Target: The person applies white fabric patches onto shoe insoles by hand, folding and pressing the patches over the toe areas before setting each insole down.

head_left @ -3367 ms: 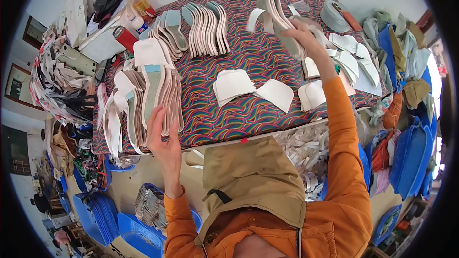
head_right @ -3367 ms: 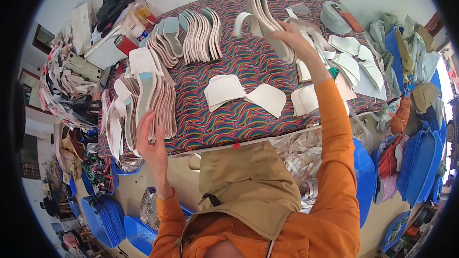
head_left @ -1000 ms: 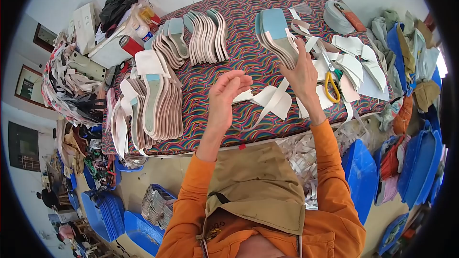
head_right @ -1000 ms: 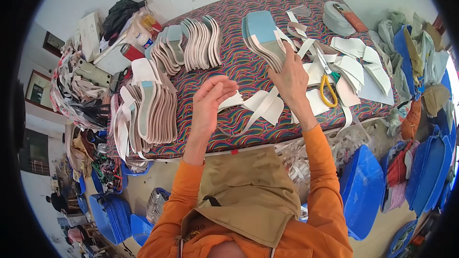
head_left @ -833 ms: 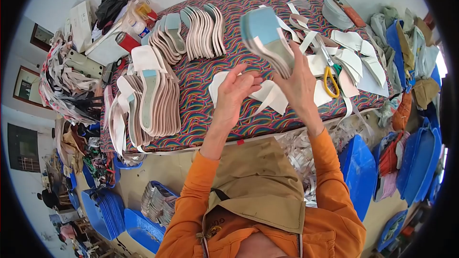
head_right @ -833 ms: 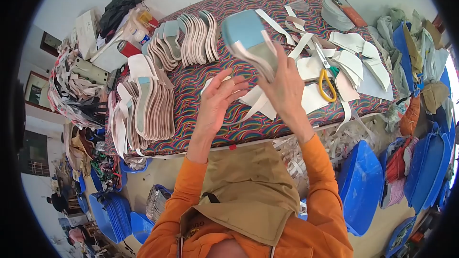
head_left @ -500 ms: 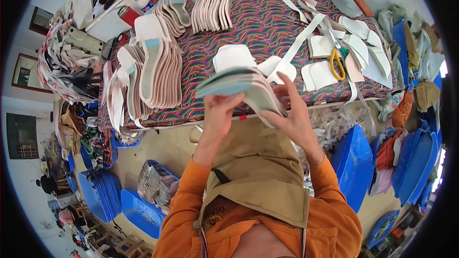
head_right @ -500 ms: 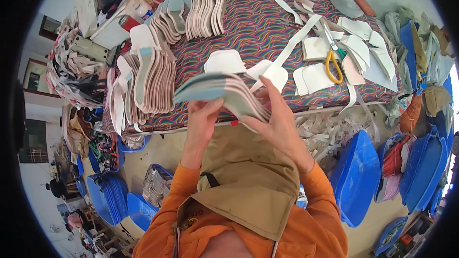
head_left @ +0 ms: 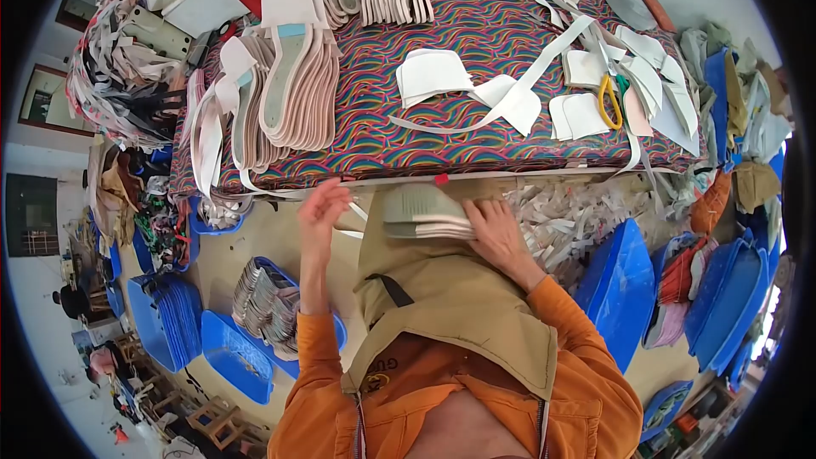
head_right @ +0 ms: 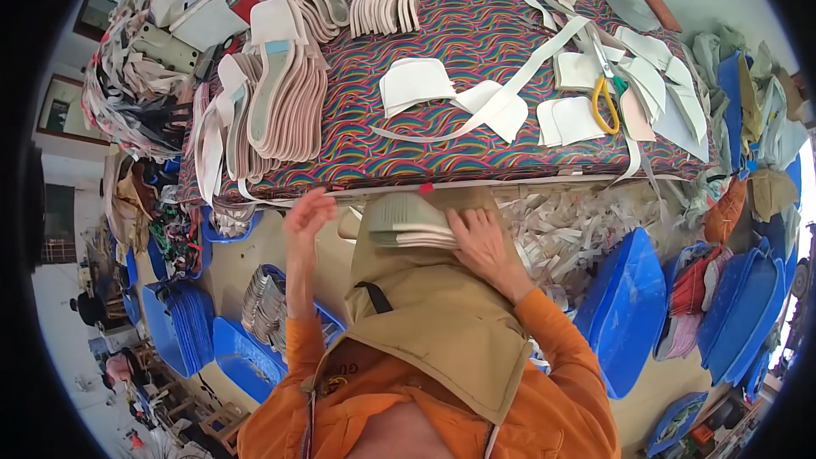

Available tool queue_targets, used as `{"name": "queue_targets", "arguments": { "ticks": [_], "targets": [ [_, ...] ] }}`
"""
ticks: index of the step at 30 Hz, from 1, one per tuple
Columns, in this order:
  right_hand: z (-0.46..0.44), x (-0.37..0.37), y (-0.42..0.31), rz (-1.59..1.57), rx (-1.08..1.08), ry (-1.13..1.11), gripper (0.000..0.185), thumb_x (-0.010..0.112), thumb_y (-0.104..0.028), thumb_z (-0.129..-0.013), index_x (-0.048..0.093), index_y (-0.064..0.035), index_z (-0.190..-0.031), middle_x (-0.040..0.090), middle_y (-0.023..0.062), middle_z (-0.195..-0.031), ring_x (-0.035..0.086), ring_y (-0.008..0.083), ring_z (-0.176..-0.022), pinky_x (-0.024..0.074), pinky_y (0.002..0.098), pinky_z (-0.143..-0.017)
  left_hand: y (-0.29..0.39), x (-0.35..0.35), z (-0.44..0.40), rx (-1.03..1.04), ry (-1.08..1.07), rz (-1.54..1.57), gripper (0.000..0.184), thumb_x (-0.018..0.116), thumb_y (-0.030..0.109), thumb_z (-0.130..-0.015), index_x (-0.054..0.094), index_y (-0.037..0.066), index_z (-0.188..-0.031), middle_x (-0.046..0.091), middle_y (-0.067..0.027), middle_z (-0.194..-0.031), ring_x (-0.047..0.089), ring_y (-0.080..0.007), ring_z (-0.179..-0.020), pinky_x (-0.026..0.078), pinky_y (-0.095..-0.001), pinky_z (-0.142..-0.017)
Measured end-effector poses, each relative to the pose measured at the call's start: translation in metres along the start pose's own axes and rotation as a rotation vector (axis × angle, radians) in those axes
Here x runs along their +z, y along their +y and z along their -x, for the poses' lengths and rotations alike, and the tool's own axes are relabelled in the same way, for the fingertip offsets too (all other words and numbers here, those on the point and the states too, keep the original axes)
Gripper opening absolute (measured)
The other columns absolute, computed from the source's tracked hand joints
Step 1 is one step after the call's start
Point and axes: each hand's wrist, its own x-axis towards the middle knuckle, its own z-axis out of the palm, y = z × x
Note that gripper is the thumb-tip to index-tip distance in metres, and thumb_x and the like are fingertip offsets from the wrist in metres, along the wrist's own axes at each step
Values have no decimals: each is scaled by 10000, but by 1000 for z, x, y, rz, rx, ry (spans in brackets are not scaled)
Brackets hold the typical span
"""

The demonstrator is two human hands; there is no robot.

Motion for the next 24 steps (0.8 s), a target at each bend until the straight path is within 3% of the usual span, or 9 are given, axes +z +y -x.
{"name": "queue_targets", "arguments": {
  "ticks": [4, 9, 11, 12, 16, 19, 24],
  "targets": [
    [1, 9, -4, 78, -86, -85, 622, 819, -341, -747, 605, -35, -1245, 606, 187, -1095, 570, 384, -1055, 484, 470, -896, 31, 41, -26, 115, 41, -69, 301, 594, 3, -956, 642, -5, -1253, 711, -118, -1097, 682, -169, -929, 542, -297, -834],
    [-4, 16, 19, -225, 32, -192, 623, 764, -443, -824, 604, -31, -1264, 619, 193, -1079, 589, 383, -1043, 487, 480, -920, 44, 112, -83, 277, -13, -96, 230, 590, 22, -970, 670, -21, -1182, 714, -79, -1047, 678, -138, -876, 530, -266, -750],
    [-7, 20, 27, -288, 56, -241, 633, 735, -499, -848, 609, -43, -1269, 623, 194, -1085, 594, 383, -1053, 492, 481, -920, 49, 130, -106, 561, 20, -330, 224, 610, 19, -956, 662, -43, -1165, 701, -61, -991, 666, -118, -839, 513, -235, -710],
    [-11, 18, 29, -291, 56, -239, 633, 735, -499, -848, 609, -43, -1269, 623, 194, -1085, 594, 383, -1053, 492, 481, -920, 50, 134, -118, 562, 20, -333, 224, 610, 19, -956, 662, -43, -1165, 701, -61, -991, 666, -118, -839, 513, -235, -710],
    [-29, 12, 23, -510, 158, -402, 642, 746, -511, -822, 616, -43, -1242, 635, 181, -1081, 605, 378, -1063, 485, 478, -933, 55, 141, -162, 462, 98, -660, 321, 687, 94, -908, 654, -43, -1197, 673, -115, -1075, 658, -205, -960, 524, -297, -818],
    [-27, 14, 14, -309, -129, -208, 649, 766, -521, -786, 624, -47, -1206, 627, 161, -1089, 596, 356, -1066, 476, 469, -933, 38, 140, -187, 666, 139, -963, 479, 774, 189, -821, 654, -23, -1234, 616, -175, -1207, 585, -309, -1131, 476, -387, -969],
    [-31, 31, 15, -322, -84, -141, 633, 804, -482, -746, 623, -51, -1173, 601, 133, -1104, 566, 334, -1096, 464, 472, -931, 25, 132, -196, 464, -18, -879, 558, 801, 184, -764, 640, -23, -1256, 568, -207, -1258, 480, -389, -1197, 400, -468, -1044]
  ]
}}
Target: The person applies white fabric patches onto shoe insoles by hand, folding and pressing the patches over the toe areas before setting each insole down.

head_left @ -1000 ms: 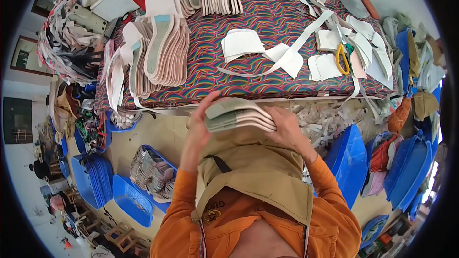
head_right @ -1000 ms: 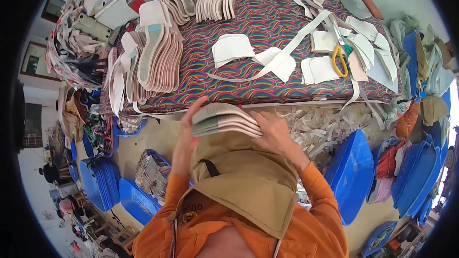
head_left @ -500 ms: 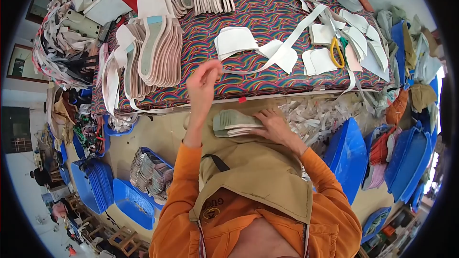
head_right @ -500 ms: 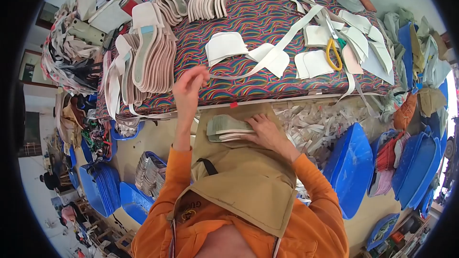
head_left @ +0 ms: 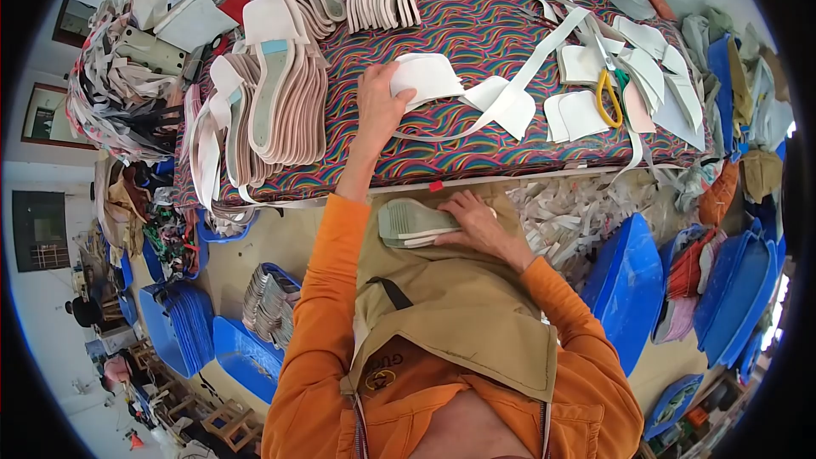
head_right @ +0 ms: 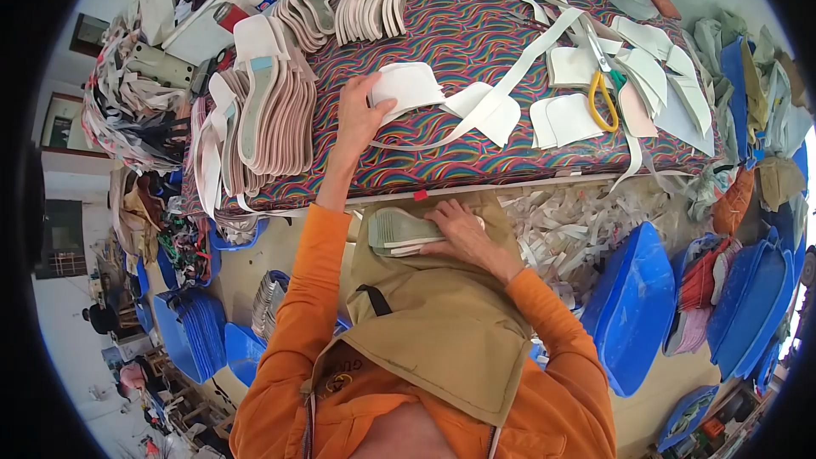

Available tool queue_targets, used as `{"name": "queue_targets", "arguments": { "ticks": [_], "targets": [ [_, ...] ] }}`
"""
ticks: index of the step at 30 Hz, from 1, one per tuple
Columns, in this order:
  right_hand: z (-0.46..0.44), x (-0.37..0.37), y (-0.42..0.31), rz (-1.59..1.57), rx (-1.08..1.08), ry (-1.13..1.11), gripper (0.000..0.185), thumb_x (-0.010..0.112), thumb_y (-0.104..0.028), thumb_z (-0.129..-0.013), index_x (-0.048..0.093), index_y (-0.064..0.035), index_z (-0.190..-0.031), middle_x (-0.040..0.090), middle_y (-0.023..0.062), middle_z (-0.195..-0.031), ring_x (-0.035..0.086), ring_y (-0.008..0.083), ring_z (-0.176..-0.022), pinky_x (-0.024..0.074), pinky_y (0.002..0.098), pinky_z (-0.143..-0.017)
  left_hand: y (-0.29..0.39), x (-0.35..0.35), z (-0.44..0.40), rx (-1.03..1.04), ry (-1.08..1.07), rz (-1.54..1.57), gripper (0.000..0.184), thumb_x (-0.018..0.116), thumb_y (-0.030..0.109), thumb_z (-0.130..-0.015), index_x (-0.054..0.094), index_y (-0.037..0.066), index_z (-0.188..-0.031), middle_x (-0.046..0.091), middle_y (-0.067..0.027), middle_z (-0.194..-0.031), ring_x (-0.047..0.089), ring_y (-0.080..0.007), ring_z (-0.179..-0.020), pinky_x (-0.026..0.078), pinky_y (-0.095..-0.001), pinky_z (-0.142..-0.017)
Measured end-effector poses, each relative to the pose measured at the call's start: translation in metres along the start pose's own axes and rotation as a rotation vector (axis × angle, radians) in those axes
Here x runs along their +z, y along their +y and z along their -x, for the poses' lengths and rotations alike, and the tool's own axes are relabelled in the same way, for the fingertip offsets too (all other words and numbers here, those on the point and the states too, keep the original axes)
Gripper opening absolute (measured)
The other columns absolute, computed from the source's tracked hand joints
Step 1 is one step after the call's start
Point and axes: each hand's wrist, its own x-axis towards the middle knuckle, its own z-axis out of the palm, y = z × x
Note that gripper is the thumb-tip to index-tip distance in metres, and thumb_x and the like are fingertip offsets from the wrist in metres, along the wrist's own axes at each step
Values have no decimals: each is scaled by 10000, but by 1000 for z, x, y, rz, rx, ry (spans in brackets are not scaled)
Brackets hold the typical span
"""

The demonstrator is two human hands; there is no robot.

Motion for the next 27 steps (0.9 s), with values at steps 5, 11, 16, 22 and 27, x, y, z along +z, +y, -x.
{"name": "queue_targets", "arguments": {
  "ticks": [5, 11, 16, 22, 27],
  "targets": [
    [-7, -13, -8, 29, -22, -109, 609, 843, -417, -701, 613, -66, -1142, 571, 113, -1108, 534, 319, -1116, 456, 473, -919, 3, -4, -3, 5, 23, -44, 593, 828, 167, -719, 652, 1, -1261, 583, -183, -1229, 511, -368, -1156, 426, -452, -1006],
    [-13, -18, -10, 7, -48, -208, 615, 878, -337, -663, 592, -60, -1133, 563, 130, -1122, 531, 334, -1144, 470, 487, -927, 6, -1, -1, 45, 82, -125, 543, 845, 156, -681, 709, 34, -1192, 610, -161, -1220, 551, -320, -1147, 441, -427, -989],
    [-24, -19, -2, -116, -61, -256, 601, 885, -269, -660, 579, -45, -1127, 566, 147, -1132, 542, 361, -1142, 482, 470, -935, 9, 0, -1, 161, 207, -147, 497, 830, 115, -687, 717, 38, -1166, 657, -136, -1080, 612, -305, -1011, 484, -415, -906],
    [-26, -18, -4, -139, -36, -268, 633, 899, -272, -632, 569, -33, -1115, 582, 148, -1099, 577, 368, -1069, 491, 445, -905, 5, -3, -5, -113, -23, 281, 389, 778, 57, -744, 721, -13, -1122, 725, -95, -903, 667, -181, -827, 518, -318, -786],
    [-29, -2, 20, -227, -128, -213, 668, 918, -270, -596, 567, -24, -1108, 603, 158, -1081, 593, 377, -1031, 498, 442, -891, -10, -3, -12, -198, -72, 609, 296, 733, 62, -826, 718, -66, -1093, 746, -73, -938, 658, -108, -842, 516, -280, -771]
  ]
}}
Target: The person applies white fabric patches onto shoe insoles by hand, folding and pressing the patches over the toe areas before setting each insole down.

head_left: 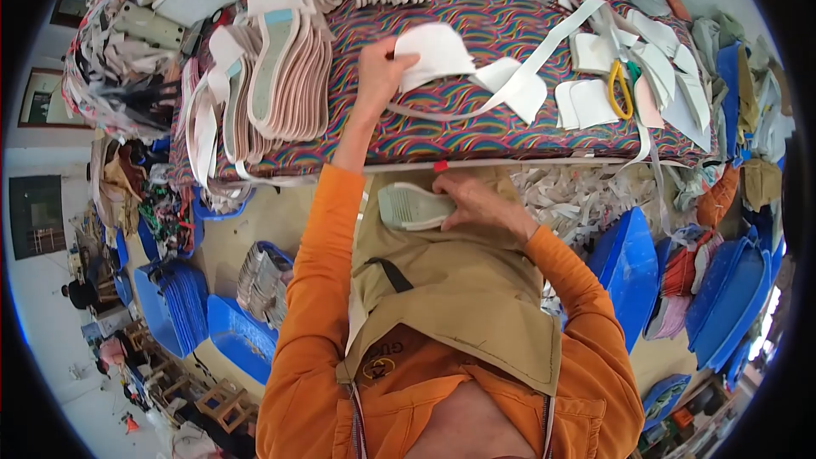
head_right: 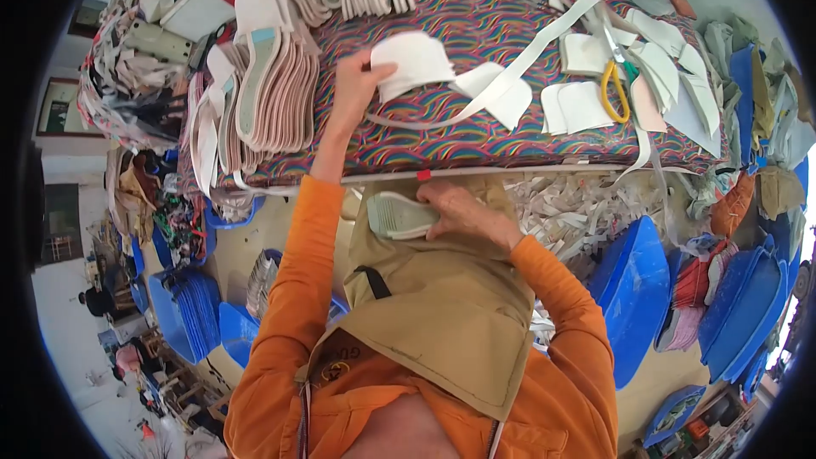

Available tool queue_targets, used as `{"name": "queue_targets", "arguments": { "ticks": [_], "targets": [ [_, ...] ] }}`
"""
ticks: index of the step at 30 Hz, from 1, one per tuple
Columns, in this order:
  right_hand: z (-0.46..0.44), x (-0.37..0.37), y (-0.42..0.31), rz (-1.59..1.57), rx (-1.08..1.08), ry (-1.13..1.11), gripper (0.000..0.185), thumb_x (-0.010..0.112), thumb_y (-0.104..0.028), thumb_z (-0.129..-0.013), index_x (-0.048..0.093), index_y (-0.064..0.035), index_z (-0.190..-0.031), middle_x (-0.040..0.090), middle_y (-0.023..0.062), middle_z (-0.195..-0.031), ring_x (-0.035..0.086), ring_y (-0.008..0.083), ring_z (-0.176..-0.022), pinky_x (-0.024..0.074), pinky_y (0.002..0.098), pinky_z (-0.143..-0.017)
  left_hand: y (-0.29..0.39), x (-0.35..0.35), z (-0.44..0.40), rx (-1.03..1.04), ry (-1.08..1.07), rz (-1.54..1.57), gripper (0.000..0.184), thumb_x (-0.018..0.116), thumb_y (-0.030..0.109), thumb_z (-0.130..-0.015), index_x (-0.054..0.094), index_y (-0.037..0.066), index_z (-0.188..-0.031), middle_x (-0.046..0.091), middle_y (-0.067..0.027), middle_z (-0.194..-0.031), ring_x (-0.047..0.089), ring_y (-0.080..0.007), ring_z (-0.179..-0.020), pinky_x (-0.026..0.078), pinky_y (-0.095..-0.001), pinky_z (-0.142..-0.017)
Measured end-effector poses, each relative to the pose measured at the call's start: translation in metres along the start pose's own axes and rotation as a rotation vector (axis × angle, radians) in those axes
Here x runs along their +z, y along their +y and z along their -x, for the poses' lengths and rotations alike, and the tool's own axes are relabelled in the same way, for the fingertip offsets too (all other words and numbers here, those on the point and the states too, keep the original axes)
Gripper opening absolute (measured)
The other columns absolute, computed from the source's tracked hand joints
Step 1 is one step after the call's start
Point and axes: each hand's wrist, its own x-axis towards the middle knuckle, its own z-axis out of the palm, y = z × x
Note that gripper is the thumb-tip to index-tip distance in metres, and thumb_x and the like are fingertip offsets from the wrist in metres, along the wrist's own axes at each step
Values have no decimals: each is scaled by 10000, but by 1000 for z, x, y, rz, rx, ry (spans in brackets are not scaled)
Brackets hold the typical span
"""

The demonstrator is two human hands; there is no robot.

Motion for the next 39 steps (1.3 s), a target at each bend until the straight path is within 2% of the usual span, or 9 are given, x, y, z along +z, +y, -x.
{"name": "queue_targets", "arguments": {
  "ticks": [8, 15, 19, 23, 28, 31, 34, 36, 39],
  "targets": [
    [-2, -4, -5, 22, 108, -24, 653, 898, -289, -633, 584, -19, -1138, 617, 164, -1079, 610, 370, -1039, 502, 454, -890, 6, 3, 3, 2, 66, 29, 279, 706, 77, -853, 722, -68, -1091, 748, -75, -932, 676, -133, -845, 518, -287, -777],
    [18, -31, -50, 246, 24, 141, 474, 756, -155, -803, 591, -24, -1228, 628, 140, -1111, 626, 339, -1032, 534, 427, -839, 8, 14, 4, 247, 277, -590, 449, 726, 70, -780, 651, -11, -1216, 686, -203, -1060, 652, -359, -958, 504, -442, -877],
    [1, -78, -61, 500, -77, 490, 309, 672, -80, -793, 624, -37, -1095, 602, 106, -963, 633, 276, -937, 546, 390, -753, 30, 24, 16, 395, 385, -848, 516, 735, 46, -773, 608, 15, -1272, 635, -198, -1178, 576, -379, -1109, 447, -466, -980],
    [-28, -112, -56, 819, 101, 564, 223, 620, -47, -776, 640, -37, -998, 601, 96, -874, 647, 269, -845, 539, 376, -661, 30, 31, 20, 502, 233, -754, 466, 764, 47, -749, 664, 51, -1204, 622, -190, -1166, 549, -363, -1126, 444, -462, -993],
    [-33, -139, -34, 838, 18, 429, 140, 625, -59, -795, 645, -57, -933, 614, 89, -814, 659, 279, -776, 535, 381, -626, 7, 24, 13, 539, 129, -691, 377, 751, 51, -787, 695, 44, -1159, 654, -151, -1106, 604, -297, -999, 486, -402, -900],
    [-24, -189, -30, 700, 11, 725, 146, 650, -111, -830, 683, -128, -971, 684, 59, -819, 683, 267, -726, 531, 404, -604, 23, 14, 19, 124, 180, -149, 252, 718, 21, -818, 710, 11, -1069, 667, -136, -1029, 630, -247, -938, 504, -351, -837],
    [-8, -285, -22, 430, 332, 981, 188, 599, -144, -916, 718, -141, -1061, 741, 84, -881, 712, 285, -753, 534, 404, -654, 31, 17, 24, 190, 264, -201, 216, 710, 30, -837, 713, 9, -1052, 673, -137, -1000, 642, -219, -899, 509, -320, -790],
    [8, -340, 22, 544, 239, 1382, 255, 585, -182, -943, 686, -85, -1156, 742, 114, -882, 707, 321, -736, 535, 422, -678, 36, 23, 28, 223, 305, -222, 199, 707, 35, -847, 715, 8, -1044, 676, -137, -985, 648, -204, -880, 512, -305, -766],
    [17, -339, 2, 738, 436, 1399, 239, 591, -129, -936, 649, -43, -1151, 724, 120, -889, 694, 283, -740, 537, 387, -685, 43, 56, 32, 297, 147, -204, 210, 716, 45, -838, 716, 19, -1047, 677, -141, -996, 639, -241, -892, 510, -336, -767]
  ]
}}
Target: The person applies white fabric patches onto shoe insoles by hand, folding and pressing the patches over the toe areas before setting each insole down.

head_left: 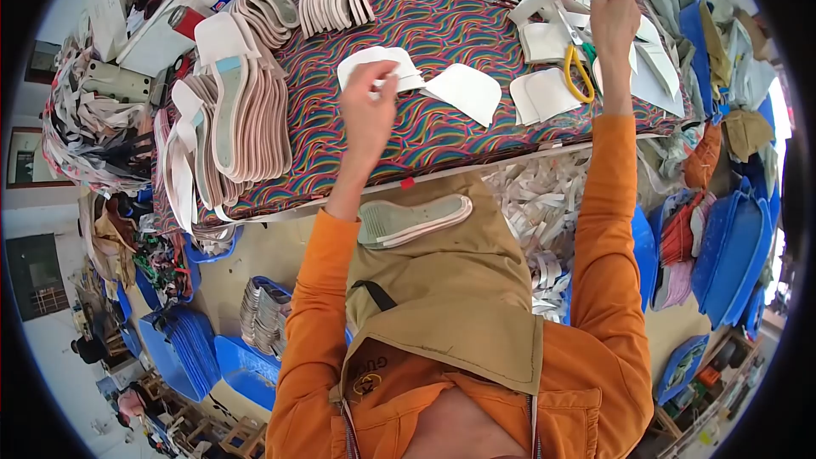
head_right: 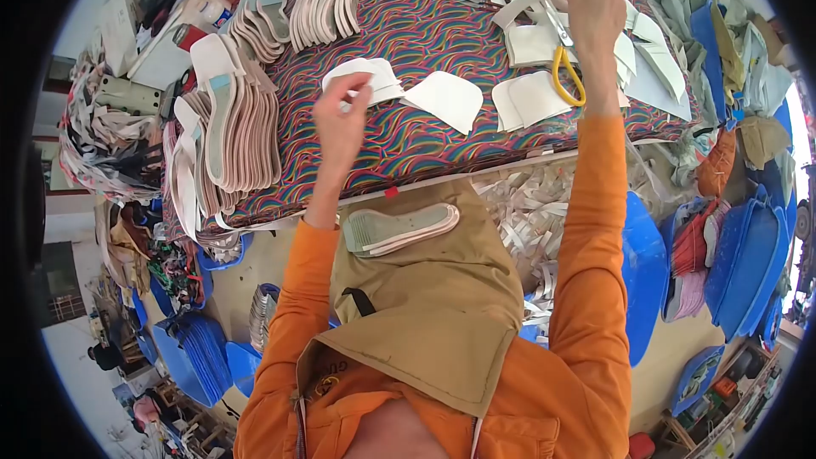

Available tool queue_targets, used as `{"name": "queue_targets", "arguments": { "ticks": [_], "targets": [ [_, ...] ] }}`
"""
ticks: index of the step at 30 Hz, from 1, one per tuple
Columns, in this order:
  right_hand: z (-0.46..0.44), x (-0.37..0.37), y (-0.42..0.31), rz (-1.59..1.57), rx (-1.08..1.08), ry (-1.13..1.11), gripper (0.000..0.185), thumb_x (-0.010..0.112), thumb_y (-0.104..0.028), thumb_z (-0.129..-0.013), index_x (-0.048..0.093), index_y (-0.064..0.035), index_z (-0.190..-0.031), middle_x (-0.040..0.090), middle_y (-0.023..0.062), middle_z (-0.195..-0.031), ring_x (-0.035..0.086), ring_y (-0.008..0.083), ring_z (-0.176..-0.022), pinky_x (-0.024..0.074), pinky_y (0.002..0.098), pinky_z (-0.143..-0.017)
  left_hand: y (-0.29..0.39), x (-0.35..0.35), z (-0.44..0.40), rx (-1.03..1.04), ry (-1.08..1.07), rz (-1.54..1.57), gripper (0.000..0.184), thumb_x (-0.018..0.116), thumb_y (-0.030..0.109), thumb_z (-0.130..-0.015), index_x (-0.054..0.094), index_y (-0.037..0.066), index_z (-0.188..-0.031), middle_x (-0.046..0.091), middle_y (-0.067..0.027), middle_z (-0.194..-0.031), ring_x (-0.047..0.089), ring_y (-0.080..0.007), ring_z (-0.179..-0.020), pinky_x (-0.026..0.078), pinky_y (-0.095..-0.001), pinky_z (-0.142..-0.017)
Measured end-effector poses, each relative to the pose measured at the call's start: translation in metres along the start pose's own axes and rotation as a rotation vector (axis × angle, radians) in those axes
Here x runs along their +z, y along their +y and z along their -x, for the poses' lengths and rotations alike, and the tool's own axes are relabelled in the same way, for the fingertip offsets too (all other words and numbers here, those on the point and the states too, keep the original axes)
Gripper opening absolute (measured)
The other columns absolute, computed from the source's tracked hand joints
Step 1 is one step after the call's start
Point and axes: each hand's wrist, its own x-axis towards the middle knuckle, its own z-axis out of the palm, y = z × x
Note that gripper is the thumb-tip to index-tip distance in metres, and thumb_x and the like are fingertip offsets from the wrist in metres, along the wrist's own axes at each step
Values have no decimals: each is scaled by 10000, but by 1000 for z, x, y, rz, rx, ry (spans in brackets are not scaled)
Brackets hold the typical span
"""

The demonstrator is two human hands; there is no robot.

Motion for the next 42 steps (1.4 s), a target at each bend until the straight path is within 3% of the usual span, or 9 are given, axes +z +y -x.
{"name": "queue_targets", "arguments": {
  "ticks": [4, 6, 8, 16, 28, 32, 34, 36, 42],
  "targets": [
    [60, 3, -15, 19, -115, 15, 372, 667, -127, -899, 603, -19, -1249, 692, 155, -1073, 674, 355, -957, 526, 431, -808, 2, 48, -3, 207, -116, -133, 223, 756, 85, -814, 715, 4, -1018, 661, -134, -1024, 596, -282, -984, 489, -390, -826],
    [110, 10, -31, -200, -63, -253, 350, 711, -96, -855, 626, -32, -1188, 649, 139, -1120, 625, 339, -1057, 519, 442, -849, 5, 64, -5, 292, -201, -369, 289, 770, 92, -798, 707, -21, -1056, 652, -143, -1073, 567, -313, -1049, 467, -407, -885],
    [144, 3, -51, -119, -275, -445, 360, 745, -114, -823, 629, -27, -1152, 636, 129, -1082, 593, 346, -1060, 513, 441, -869, 6, 70, -6, 338, -249, -486, 322, 778, 96, -790, 703, -33, -1075, 647, -148, -1098, 553, -328, -1082, 456, -415, -915],
    [163, 9, -50, -85, -170, -680, 463, 789, -111, -762, 621, -27, -1185, 581, 180, -1153, 544, 362, -1093, 479, 420, -934, 23, 76, -2, 285, -330, -544, 346, 801, 82, -746, 692, -23, -1058, 642, -118, -1062, 541, -307, -1076, 409, -433, -945],
    [161, 1, -65, -153, -308, -396, 456, 766, -25, -749, 619, -38, -1180, 597, 152, -1164, 562, 352, -1061, 486, 436, -879, 14, 77, 5, 200, -300, -319, 303, 723, 23, -792, 668, -22, -1087, 663, -200, -919, 664, -358, -819, 511, -448, -750],
    [196, -41, -78, -310, -364, -379, 366, 741, 2, -755, 640, -23, -1106, 653, 143, -1084, 610, 362, -970, 521, 430, -815, 30, 40, 13, -178, -236, -30, 250, 675, 38, -877, 674, -23, -1120, 706, -191, -1030, 700, -307, -936, 535, -383, -814],
    [238, -50, -84, -451, -502, -392, 318, 735, 15, -749, 651, -19, -1053, 668, 135, -971, 626, 349, -870, 521, 415, -735, 22, 25, 16, -354, -228, 447, 275, 634, 33, -924, 651, -21, -1192, 675, -182, -1173, 678, -297, -1051, 546, -380, -879],
    [282, -62, -96, -480, -476, -739, 400, 762, -24, -732, 634, -25, -1111, 650, 146, -1092, 610, 336, -985, 510, 422, -788, 15, 12, 20, -435, -203, 681, 287, 613, 30, -947, 640, -20, -1229, 659, -178, -1244, 667, -291, -1109, 551, -378, -911],
    [338, -36, -108, -314, -539, -1114, 631, 826, -148, -674, 559, -36, -1235, 568, 131, -1192, 540, 322, -1099, 455, 449, -915, 13, -24, 38, -662, -106, 1306, 462, 578, 9, -971, 465, -26, -1418, 546, -189, -1411, 557, -350, -1283, 485, -535, -1084]
  ]
}}
